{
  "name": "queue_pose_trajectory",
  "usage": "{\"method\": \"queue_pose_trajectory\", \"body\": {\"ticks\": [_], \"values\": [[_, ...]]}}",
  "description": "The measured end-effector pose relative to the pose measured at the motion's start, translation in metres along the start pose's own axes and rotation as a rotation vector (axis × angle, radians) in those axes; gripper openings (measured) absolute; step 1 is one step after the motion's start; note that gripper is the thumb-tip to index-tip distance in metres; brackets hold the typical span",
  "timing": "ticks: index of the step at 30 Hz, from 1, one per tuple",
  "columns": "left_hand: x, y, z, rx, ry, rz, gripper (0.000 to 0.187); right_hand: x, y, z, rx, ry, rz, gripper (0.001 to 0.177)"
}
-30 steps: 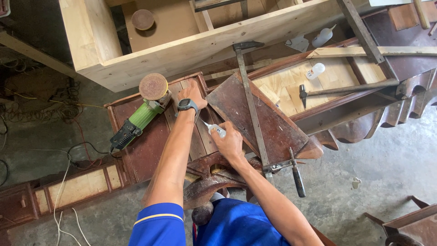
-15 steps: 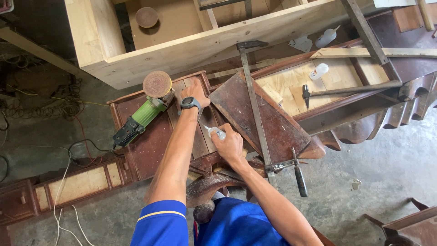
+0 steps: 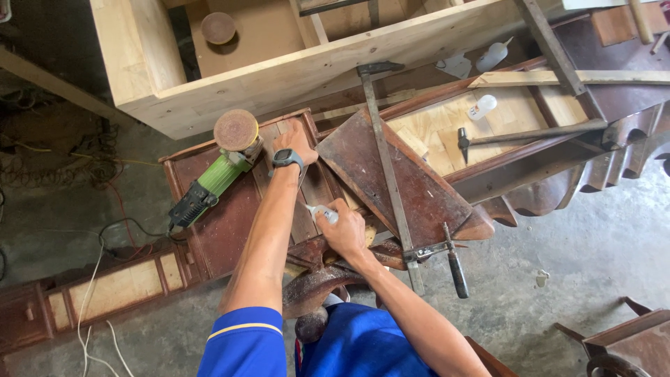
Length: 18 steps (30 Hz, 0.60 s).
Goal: The person applies wood glue from a white bottle to the edges of small wooden strips and joins them together on a workbench. The person handles multiple strips, aligns them, and presses them to form glued joints.
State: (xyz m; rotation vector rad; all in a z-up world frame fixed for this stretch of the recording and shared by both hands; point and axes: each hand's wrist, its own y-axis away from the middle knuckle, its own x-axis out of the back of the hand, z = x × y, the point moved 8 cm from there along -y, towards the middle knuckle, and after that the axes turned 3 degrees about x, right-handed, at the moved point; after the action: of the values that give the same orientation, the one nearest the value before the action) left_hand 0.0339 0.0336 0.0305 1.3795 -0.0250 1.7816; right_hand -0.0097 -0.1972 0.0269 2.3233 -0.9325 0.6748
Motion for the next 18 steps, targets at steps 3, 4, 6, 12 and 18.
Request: {"method": "queue_pose_trajectory", "body": {"ticks": [3,4,6,12,18], "values": [[-0.013,-0.019,-0.006,-0.032,-0.106,0.036,0.098,0.0,0.004,0.001,0.009,0.028,-0.008,0.04],[-0.017,-0.025,-0.009,-0.035,-0.118,0.054,0.098,0.0,0.005,0.004,-0.014,0.025,-0.025,0.041],[-0.019,-0.031,-0.011,-0.049,-0.128,0.079,0.098,0.009,0.011,0.003,-0.034,0.024,-0.03,0.042],[-0.014,-0.023,-0.009,-0.022,-0.158,0.014,0.103,0.045,0.038,0.047,-0.092,-0.288,-0.004,0.039],[0.003,0.001,0.008,0.008,-0.175,0.001,0.099,0.113,0.059,0.083,0.003,-0.906,0.141,0.07]]}}
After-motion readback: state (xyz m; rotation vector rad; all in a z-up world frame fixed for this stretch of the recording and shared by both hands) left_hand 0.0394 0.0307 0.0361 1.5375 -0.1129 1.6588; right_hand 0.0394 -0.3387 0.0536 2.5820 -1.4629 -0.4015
